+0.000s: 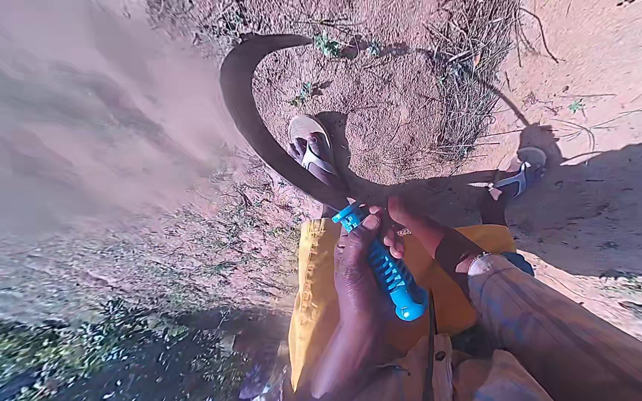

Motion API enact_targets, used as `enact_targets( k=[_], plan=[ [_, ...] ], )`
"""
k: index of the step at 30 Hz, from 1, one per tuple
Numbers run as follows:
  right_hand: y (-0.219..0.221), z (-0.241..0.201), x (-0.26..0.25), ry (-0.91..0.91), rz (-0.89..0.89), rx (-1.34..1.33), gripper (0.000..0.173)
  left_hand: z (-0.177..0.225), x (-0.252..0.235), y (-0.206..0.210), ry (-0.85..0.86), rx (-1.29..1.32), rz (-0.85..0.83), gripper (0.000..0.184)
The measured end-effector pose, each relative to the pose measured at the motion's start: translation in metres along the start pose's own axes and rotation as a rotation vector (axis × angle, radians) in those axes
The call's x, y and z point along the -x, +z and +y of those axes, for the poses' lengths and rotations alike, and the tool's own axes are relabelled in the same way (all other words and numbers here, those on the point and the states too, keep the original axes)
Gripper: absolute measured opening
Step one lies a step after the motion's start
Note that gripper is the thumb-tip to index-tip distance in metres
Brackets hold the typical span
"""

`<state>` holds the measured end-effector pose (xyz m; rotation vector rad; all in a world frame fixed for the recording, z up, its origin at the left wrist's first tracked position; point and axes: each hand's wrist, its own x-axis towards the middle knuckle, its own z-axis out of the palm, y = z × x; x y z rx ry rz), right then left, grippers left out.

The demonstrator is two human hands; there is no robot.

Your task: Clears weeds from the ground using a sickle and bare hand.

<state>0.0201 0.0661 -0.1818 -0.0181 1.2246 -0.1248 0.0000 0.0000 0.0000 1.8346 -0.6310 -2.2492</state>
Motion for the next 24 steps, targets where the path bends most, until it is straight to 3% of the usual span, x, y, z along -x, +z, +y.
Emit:
enact_targets(
  k=[3,6,9,13,16,20,22,24],
  plan=[
    [-0.036,0.002,-0.023,-0.061,-0.035,0.254,0.027,0.008,0.009,0.005,-0.073,0.097,-0.031,0.015],
    [-0.083,0.013,-0.019,-0.233,0.091,0.077,0.023,0.018,0.018,0.001,-0.081,0.168,-0.079,0.008],
    [-0.152,-0.014,0.01,-0.383,0.412,0.066,0.033,0.028,0.022,0.0,-0.016,0.215,-0.104,0.016],
    [-0.202,-0.086,-0.01,-0.348,0.73,0.201,0.047,0.045,0.022,0.0,0.057,0.241,-0.116,0.019],
    [-0.211,-0.124,-0.039,-0.245,0.714,0.246,0.06,0.06,0.021,0.001,0.057,0.267,-0.076,0.019],
    [-0.203,-0.131,-0.048,-0.196,0.611,0.294,0.045,0.08,0.02,-0.002,0.038,0.313,-0.06,0.02],
    [-0.202,-0.124,-0.037,-0.241,0.525,0.328,0.039,0.088,0.02,-0.002,0.048,0.358,-0.061,0.019],
    [-0.197,-0.12,-0.02,-0.403,0.451,0.361,0.033,0.095,0.018,-0.001,0.064,0.4,-0.062,0.019]
  ],
)
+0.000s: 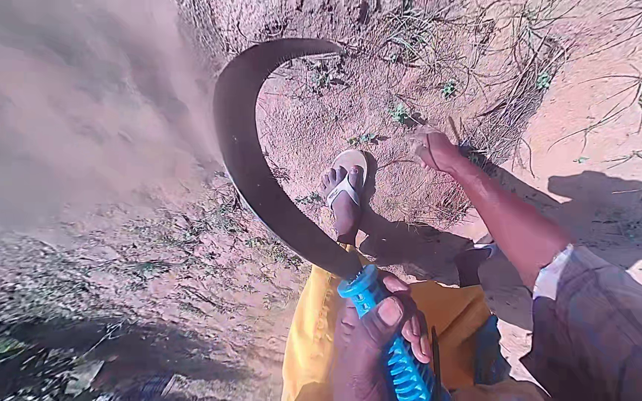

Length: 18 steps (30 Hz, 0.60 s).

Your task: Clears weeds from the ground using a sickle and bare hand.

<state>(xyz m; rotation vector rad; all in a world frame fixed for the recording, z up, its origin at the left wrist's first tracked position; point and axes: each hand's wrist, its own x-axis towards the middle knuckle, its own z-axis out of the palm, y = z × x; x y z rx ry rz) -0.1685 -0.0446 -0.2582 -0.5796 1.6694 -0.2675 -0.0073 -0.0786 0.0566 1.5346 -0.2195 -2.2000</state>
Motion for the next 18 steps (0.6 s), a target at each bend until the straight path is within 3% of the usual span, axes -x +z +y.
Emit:
enact_targets(
  k=[2,5,7,9,12,18],
  plan=[
    [-0.003,-0.017,0.022,-0.156,-0.045,0.087,0.031,0.004,-0.001,0.003,0.002,0.035,0.002,0.019],
    [-0.004,-0.045,0.023,-0.234,-0.013,0.367,0.035,0.007,0.0,0.01,-0.008,0.082,0.016,0.019],
    [-0.004,-0.054,-0.005,-0.199,0.044,0.456,0.046,0.009,-0.001,0.011,-0.021,0.092,0.006,0.019],
    [0.0,-0.06,-0.031,-0.049,0.09,0.488,0.052,0.011,-0.002,0.011,-0.028,0.086,0.001,0.02],
    [0.002,-0.071,-0.045,0.199,0.013,0.521,0.036,0.015,-0.004,0.009,-0.025,0.076,0.013,0.019],
    [-0.005,-0.042,-0.019,0.105,-0.122,0.452,0.032,0.023,-0.007,0.009,-0.021,0.102,-0.008,0.018]
  ],
)
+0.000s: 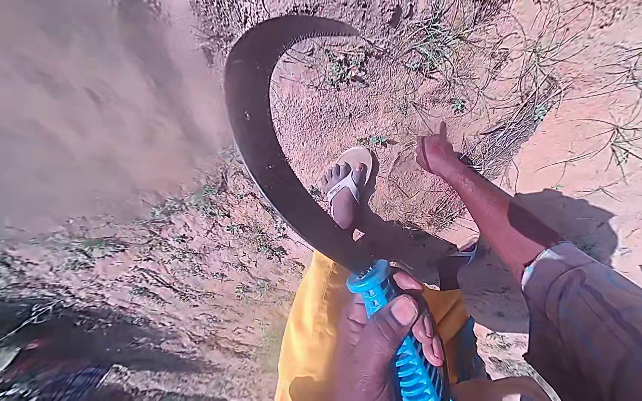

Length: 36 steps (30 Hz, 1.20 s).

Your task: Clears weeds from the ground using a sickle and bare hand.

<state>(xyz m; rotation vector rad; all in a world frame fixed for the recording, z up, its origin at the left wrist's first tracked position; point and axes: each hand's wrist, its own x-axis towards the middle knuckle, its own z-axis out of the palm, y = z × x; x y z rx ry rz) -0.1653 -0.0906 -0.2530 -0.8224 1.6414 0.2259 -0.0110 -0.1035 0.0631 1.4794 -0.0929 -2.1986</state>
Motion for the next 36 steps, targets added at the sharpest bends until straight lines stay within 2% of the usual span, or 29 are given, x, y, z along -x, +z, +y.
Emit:
enact_targets(
  k=[4,5,7,9,11,14,18,21,23,25,28,31,36],
  plan=[
    [0.001,-0.029,0.055,-0.249,-0.141,-0.037,0.03,0.002,0.001,0.001,0.01,0.025,-0.002,0.018],
    [0.005,-0.039,0.066,-0.279,-0.108,-0.027,0.029,0.002,0.002,0.001,0.01,0.036,-0.004,0.018],
    [0.016,-0.053,0.065,-0.347,0.07,-0.021,0.028,0.003,0.004,0.0,0.003,0.044,-0.009,0.018],
    [0.016,-0.066,0.04,-0.358,0.187,0.012,0.044,0.002,0.004,-0.001,-0.002,0.044,-0.026,0.019],
    [0.01,-0.085,0.018,-0.303,0.189,0.073,0.056,0.002,0.005,-0.006,-0.001,0.024,-0.04,0.019],
    [0.01,-0.101,-0.003,-0.11,0.142,0.057,0.041,0.002,0.006,-0.013,-0.006,0.017,-0.032,0.018],
    [0.007,-0.081,0.001,-0.095,-0.015,0.034,0.032,0.007,0.006,-0.016,-0.009,0.036,-0.013,0.018],
    [-0.005,-0.054,0.032,-0.206,-0.09,-0.023,0.029,0.013,0.005,-0.014,-0.014,0.034,-0.024,0.017],
    [-0.014,-0.036,0.055,-0.253,-0.023,-0.089,0.024,0.015,0.003,-0.012,-0.004,0.043,-0.038,0.018],
    [-0.027,-0.021,0.059,-0.22,0.119,-0.087,0.03,0.017,0.003,-0.009,-0.005,0.04,-0.045,0.018],
    [-0.054,-0.014,0.022,-0.139,0.305,0.003,0.036,0.019,0.001,-0.004,-0.016,0.016,-0.062,0.018],
    [-0.08,-0.034,-0.023,-0.165,0.459,-0.014,0.046,0.025,-0.002,-0.005,-0.04,-0.027,-0.062,0.019],
    [-0.116,-0.046,-0.076,-0.027,0.517,-0.096,0.06,0.043,-0.019,-0.007,-0.078,-0.136,0.009,0.017]
  ],
)
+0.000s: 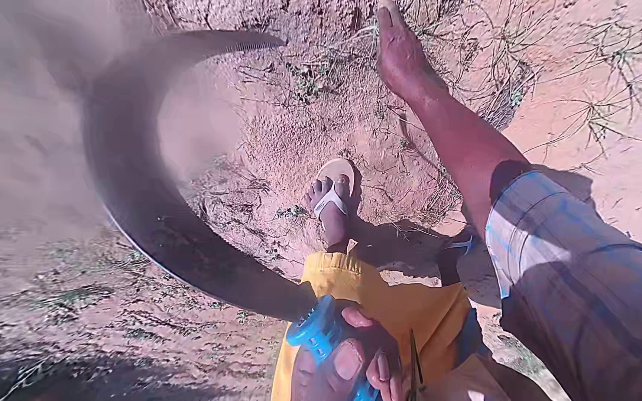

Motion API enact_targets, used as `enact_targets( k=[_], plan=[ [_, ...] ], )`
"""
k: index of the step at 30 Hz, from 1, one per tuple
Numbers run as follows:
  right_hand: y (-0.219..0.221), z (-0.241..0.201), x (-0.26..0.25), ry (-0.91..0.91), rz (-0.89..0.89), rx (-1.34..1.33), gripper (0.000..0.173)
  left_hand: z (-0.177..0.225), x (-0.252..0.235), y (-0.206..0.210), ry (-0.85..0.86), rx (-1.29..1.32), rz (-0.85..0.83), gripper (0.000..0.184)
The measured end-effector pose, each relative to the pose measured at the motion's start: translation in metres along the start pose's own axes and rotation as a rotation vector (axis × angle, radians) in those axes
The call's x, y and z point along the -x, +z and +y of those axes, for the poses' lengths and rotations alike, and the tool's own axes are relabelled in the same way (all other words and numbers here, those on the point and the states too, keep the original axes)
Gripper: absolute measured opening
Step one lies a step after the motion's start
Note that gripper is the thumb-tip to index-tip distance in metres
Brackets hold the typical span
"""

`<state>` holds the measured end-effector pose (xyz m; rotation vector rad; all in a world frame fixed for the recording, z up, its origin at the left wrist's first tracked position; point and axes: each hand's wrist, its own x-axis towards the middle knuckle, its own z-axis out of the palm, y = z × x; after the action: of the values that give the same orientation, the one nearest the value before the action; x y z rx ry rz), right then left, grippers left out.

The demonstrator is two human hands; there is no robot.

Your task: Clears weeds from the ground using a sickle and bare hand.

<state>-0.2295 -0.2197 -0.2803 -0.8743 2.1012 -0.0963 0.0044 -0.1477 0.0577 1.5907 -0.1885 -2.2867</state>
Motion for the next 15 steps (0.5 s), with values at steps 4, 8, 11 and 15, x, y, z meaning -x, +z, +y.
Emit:
enact_targets(
  k=[4,8,11,15],
  plan=[
    [0.011,0.006,-0.007,0.153,-0.076,0.02,0.061,0.003,-0.004,0.001,-0.009,-0.062,0.005,0.016],
    [0.008,0.004,0.002,0.186,-0.189,0.023,0.055,-0.004,0.001,0.007,0.023,-0.034,-0.027,0.016],
    [0.004,0.007,0.009,0.16,-0.243,0.005,0.046,-0.007,-0.002,0.012,-0.019,-0.029,-0.012,0.015],
    [0.019,0.01,0.034,0.053,-0.279,-0.059,0.039,-0.01,-0.002,0.016,-0.036,0.022,0.006,0.017]
  ],
)
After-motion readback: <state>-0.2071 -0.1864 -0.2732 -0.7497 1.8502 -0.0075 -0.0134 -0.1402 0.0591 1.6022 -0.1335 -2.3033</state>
